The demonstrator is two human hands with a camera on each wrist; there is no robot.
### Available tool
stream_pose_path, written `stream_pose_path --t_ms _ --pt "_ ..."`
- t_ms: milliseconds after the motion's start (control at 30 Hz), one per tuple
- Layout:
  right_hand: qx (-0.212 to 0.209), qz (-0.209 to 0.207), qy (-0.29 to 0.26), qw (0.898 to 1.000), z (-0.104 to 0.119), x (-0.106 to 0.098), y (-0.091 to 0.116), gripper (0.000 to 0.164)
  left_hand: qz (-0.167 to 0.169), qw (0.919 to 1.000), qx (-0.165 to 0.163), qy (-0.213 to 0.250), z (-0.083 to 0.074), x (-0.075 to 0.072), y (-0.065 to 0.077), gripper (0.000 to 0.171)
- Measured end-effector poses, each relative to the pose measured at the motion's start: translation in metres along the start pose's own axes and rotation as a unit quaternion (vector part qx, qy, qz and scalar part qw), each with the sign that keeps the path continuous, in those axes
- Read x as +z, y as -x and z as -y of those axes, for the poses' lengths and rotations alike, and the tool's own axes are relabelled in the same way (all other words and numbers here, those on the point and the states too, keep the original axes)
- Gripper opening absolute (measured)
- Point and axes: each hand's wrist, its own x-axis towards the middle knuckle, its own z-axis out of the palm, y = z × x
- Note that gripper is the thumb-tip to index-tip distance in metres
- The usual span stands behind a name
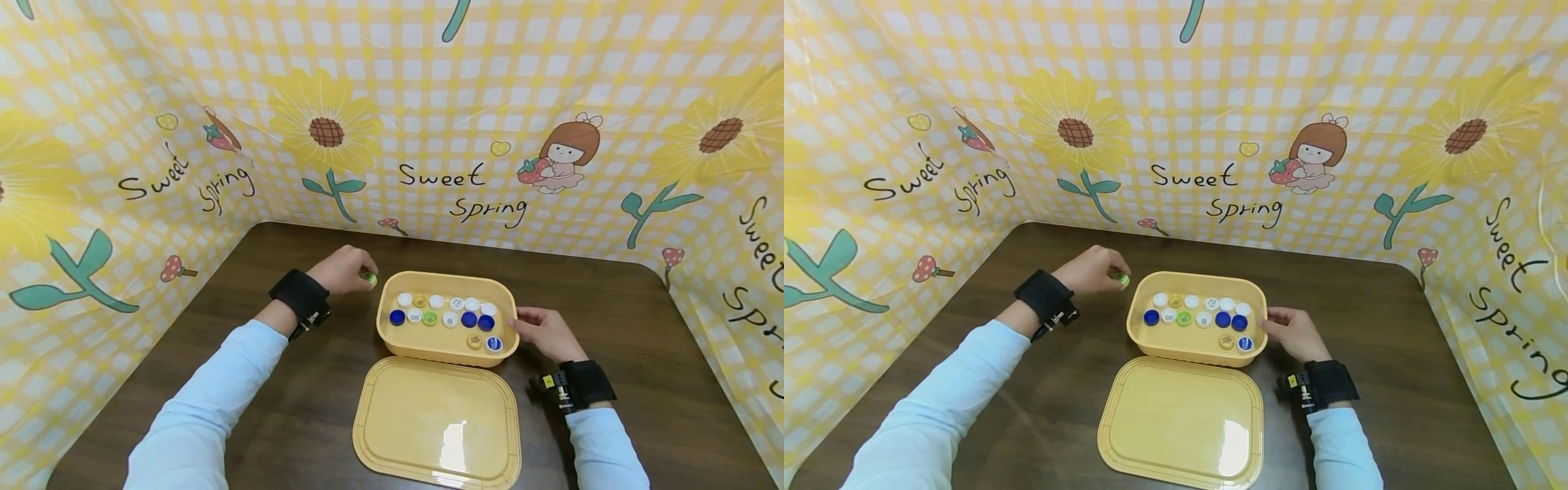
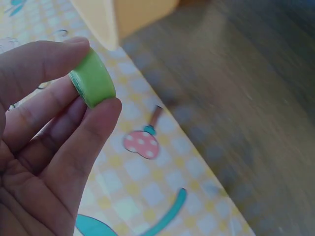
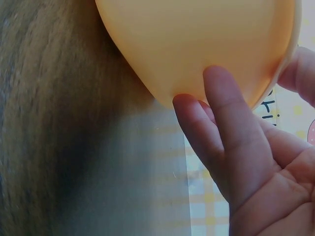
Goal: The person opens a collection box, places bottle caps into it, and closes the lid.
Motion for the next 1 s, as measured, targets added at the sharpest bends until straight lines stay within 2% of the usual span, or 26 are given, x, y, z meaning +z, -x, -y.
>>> stream_pose_path --t_ms 333,567,1000 --pt "-0.002 0.000 -0.001 1.000 -0.001 -0.001 0.000 0.049 0.007 0.9987 0.050 0.001 -0.026 -0.002 -0.015 0.022" --pt "-0.006 0.004 0.000 1.000 -0.001 -0.002 0.001 0.048 0.030 0.9981 0.053 0.008 -0.041 0.001 -0.023 0.026" --pt "-0.013 0.004 0.004 1.000 -0.003 -0.001 -0.001 0.048 0.063 0.9946 0.080 -0.021 -0.066 0.010 -0.047 0.025"
